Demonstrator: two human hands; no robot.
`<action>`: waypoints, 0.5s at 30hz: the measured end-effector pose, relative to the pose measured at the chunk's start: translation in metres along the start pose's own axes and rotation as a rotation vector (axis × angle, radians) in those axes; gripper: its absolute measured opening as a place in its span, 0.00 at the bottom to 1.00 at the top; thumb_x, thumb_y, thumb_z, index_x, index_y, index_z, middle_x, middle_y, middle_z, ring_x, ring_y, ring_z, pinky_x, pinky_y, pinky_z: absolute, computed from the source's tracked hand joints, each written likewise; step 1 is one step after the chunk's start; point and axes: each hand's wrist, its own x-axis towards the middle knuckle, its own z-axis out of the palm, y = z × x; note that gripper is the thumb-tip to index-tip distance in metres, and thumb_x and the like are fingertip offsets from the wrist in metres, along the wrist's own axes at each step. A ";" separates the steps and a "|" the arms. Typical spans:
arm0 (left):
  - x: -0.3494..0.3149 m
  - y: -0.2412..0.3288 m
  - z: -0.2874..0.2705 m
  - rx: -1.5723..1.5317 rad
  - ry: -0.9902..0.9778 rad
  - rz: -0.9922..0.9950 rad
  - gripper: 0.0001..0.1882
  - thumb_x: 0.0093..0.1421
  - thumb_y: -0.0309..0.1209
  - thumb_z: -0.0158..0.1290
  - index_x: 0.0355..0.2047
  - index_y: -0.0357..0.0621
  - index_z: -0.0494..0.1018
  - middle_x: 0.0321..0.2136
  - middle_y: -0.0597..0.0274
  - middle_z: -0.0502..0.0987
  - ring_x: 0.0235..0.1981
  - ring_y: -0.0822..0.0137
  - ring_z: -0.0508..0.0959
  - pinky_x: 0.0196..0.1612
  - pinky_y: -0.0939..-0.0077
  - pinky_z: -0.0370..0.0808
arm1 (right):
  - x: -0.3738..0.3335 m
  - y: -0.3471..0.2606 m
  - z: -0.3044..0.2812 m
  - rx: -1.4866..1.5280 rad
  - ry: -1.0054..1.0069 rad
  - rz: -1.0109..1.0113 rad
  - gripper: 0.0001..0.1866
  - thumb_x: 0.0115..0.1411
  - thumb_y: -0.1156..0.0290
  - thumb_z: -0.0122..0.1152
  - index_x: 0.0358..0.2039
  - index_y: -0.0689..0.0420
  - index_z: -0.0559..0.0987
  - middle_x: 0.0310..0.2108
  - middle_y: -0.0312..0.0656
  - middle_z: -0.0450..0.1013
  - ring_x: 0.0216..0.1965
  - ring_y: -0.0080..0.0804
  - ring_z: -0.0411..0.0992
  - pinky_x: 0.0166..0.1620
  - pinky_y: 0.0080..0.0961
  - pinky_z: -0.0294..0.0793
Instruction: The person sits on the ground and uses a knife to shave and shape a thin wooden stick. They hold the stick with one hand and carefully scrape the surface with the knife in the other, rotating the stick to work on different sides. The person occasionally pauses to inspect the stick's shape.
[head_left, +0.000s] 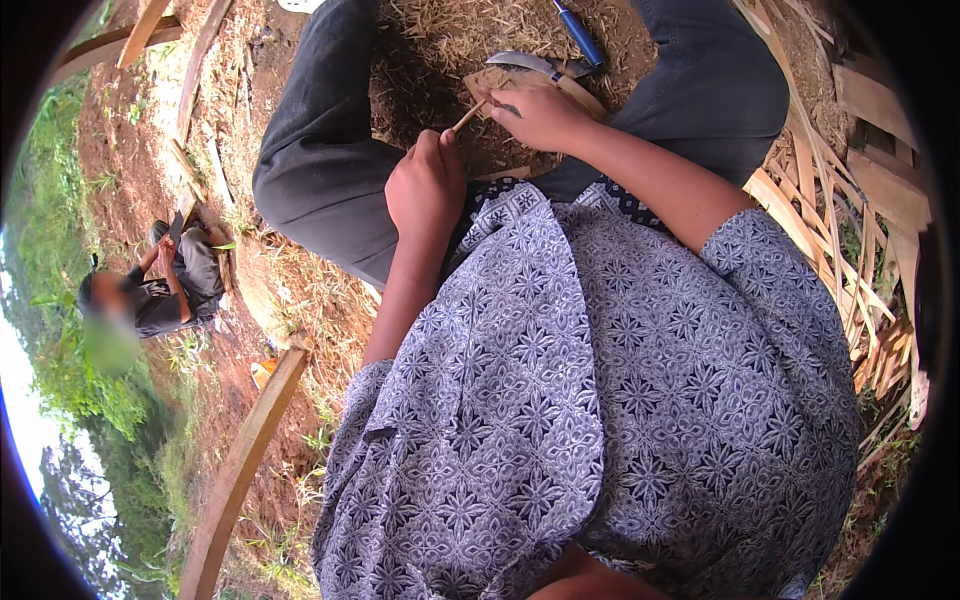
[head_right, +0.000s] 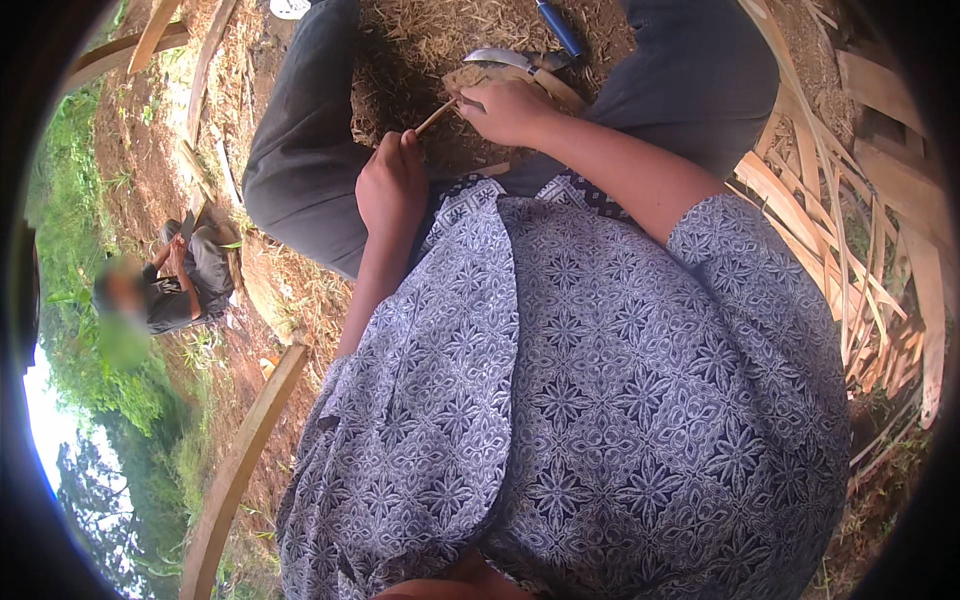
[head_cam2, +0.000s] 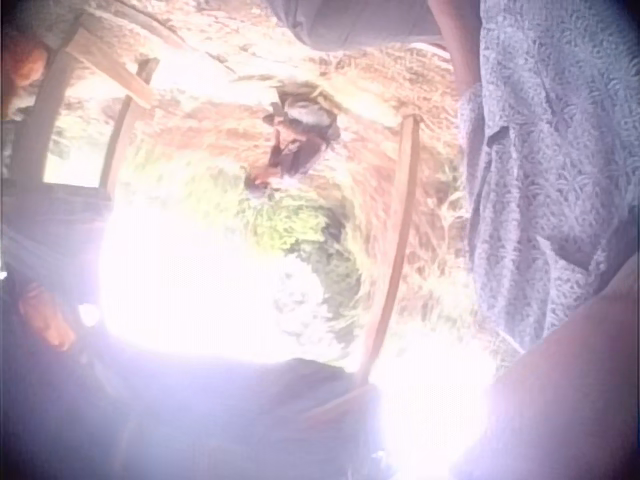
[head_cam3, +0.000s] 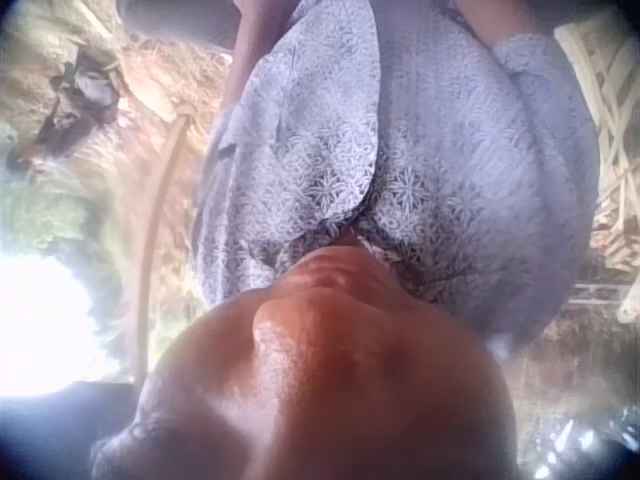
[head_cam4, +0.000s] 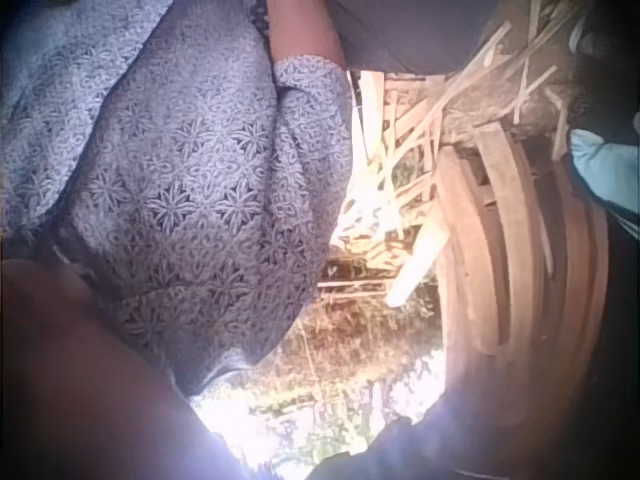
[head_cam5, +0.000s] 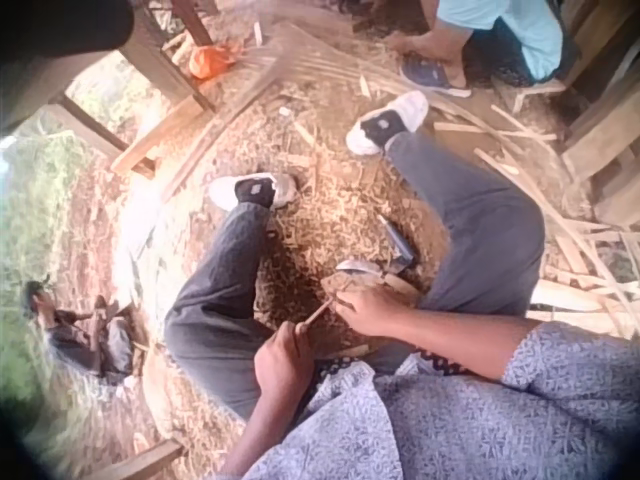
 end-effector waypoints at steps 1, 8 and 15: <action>-0.002 0.001 -0.001 -0.021 -0.009 -0.013 0.16 0.69 0.39 0.46 0.26 0.43 0.68 0.20 0.50 0.76 0.22 0.46 0.78 0.25 0.52 0.73 | 0.000 -0.005 -0.003 -0.064 -0.046 0.026 0.19 0.64 0.54 0.55 0.54 0.39 0.78 0.39 0.45 0.78 0.47 0.50 0.74 0.52 0.47 0.68; 0.003 0.007 -0.003 -0.072 -0.020 -0.089 0.20 0.71 0.40 0.44 0.25 0.40 0.68 0.20 0.44 0.75 0.25 0.40 0.77 0.27 0.47 0.70 | 0.007 -0.006 -0.020 -0.310 0.264 -0.112 0.15 0.58 0.58 0.63 0.46 0.33 0.84 0.44 0.33 0.73 0.52 0.39 0.67 0.55 0.47 0.61; 0.005 0.007 -0.003 -0.077 -0.049 -0.104 0.21 0.71 0.41 0.44 0.25 0.40 0.70 0.21 0.45 0.75 0.25 0.41 0.77 0.27 0.50 0.70 | 0.016 -0.009 -0.043 -0.279 -0.120 -0.113 0.14 0.60 0.67 0.59 0.46 0.44 0.85 0.45 0.42 0.73 0.48 0.45 0.71 0.49 0.42 0.71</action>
